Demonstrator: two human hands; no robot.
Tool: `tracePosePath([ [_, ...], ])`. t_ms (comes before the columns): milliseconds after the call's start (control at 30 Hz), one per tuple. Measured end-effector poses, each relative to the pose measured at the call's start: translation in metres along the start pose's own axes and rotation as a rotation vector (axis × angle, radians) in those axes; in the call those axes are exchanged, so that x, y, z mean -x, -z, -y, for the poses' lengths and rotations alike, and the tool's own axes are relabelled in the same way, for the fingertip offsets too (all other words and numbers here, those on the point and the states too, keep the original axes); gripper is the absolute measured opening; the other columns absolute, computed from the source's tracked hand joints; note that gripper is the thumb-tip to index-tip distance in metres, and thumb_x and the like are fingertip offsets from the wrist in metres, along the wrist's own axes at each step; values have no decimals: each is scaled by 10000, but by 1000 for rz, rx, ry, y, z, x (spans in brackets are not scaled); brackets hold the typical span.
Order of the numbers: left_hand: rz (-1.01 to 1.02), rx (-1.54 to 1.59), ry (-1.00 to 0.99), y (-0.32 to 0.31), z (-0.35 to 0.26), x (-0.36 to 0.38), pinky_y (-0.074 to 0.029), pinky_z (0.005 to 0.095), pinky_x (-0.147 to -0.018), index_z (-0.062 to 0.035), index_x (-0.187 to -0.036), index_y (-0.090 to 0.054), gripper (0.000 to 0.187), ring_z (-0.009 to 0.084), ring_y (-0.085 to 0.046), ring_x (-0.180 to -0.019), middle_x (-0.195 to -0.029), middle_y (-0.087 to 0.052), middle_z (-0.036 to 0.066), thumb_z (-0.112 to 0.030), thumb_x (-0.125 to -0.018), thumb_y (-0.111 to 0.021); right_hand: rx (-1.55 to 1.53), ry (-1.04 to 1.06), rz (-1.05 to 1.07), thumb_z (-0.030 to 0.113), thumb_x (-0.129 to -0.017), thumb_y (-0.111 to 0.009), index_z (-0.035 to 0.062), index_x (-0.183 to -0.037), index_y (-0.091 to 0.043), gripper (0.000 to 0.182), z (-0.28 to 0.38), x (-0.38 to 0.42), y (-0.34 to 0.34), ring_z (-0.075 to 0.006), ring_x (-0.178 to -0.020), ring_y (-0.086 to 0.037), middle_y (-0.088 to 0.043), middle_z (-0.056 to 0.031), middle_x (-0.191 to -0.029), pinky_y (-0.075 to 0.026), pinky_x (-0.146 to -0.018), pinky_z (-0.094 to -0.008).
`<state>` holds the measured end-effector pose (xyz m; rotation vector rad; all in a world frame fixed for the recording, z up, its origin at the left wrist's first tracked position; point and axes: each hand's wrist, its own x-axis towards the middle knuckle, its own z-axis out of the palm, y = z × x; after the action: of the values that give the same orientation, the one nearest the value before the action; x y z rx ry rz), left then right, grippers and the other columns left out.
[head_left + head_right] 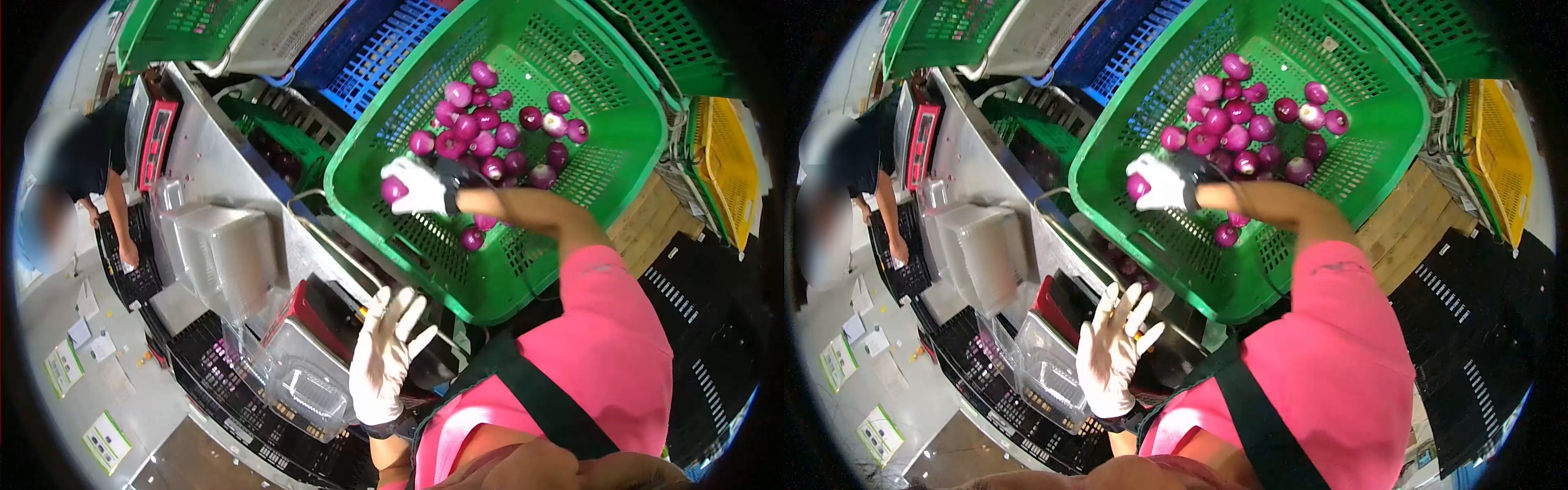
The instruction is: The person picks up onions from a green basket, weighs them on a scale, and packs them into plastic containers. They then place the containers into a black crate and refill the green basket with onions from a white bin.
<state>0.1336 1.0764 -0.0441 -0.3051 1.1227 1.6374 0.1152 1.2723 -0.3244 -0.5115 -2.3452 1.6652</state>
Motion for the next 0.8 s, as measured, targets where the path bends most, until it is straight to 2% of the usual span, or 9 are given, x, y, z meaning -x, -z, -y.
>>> tracePosePath([
  [133, -113, 340, 204, 12, 13, -39, -340, 743, -911, -42, -1456, -148, 855, 469, -322, -1299, -1461, -223, 262, -598, -889, -462, -357, 223, 183, 145, -738, -697, 53, -1232, -451, 560, 129, 70, 86, -266, -1140, -501, -493, -160, -1214, -424, -957, -389],
  [233, 213, 465, 263, -10, 20, -48, -413, 708, -887, -10, -1399, -282, 759, 478, -423, -1223, -1369, -391, 245, -470, -874, -581, -635, 81, 265, 100, -850, -577, 33, -1186, -528, 346, 120, 77, 110, -210, -1093, -552, -571, -128, -1156, -462, -912, -353],
  [267, 235, 463, 257, -9, 27, -47, -435, 691, -879, -8, -1357, -344, 681, 480, -433, -1213, -1356, -397, 257, -409, -869, -599, -325, 218, 45, 245, -940, -489, 32, -1140, -536, 296, 61, 65, 91, -236, -932, -610, -612, -151, -1017, -491, -839, -351],
  [300, 248, 408, 223, -11, 30, -44, -457, 672, -867, -9, -1340, -361, 671, 479, -439, -1207, -1334, -415, 257, -398, -854, -610, -8, -257, 139, 303, -946, -448, 52, -1056, -554, 294, 53, 57, 119, -254, -873, -621, -612, -164, -974, -498, -810, -383],
  [367, 306, 372, 160, -12, 30, -38, -493, 640, -842, -12, -1311, -387, 673, 475, -450, -1195, -1301, -439, 250, -388, -815, -642, 559, -392, -204, 402, -890, -505, 70, -1027, -548, 363, -32, 51, 110, -296, -818, -620, -614, -178, -913, -494, -772, -408],
  [600, 167, 190, -61, -4, 30, -8, -566, 557, -640, -60, -1395, -293, 942, 464, -517, -1047, -1214, -447, 268, -517, -700, -736, 932, -607, -388, 399, -840, -555, 59, -1030, -551, 390, -107, 44, 74, -326, -893, -607, -624, -179, -960, -481, -794, -434],
  [733, 391, 223, -181, 15, 40, 5, -563, 457, -570, -130, -1454, -226, 1035, 392, -612, -802, -1073, -537, 250, -672, -689, -666, 441, -902, -376, 362, -778, -629, 53, -1037, -547, 412, -94, 42, 119, -328, -879, -613, -630, -169, -951, -487, -766, -456],
  [767, 367, 188, -243, 14, 41, 10, -521, 401, -558, -137, -1487, -149, 1132, 327, -596, -659, -964, -555, 222, -793, -661, -562, 86, -740, -589, 258, -819, -608, 81, -1023, -557, 275, -124, 39, 114, -240, -822, -625, -653, -106, -922, -491, -658, -387],
  [800, 446, 239, -252, 29, 42, 10, -531, 409, -567, -125, -1443, -259, 1066, 335, -595, -689, -970, -542, 232, -797, -668, -549, -348, -633, -454, 224, -818, -616, 81, -1006, -570, 240, -121, 45, 131, -203, -798, -614, -648, -79, -891, -496, -695, -365],
])
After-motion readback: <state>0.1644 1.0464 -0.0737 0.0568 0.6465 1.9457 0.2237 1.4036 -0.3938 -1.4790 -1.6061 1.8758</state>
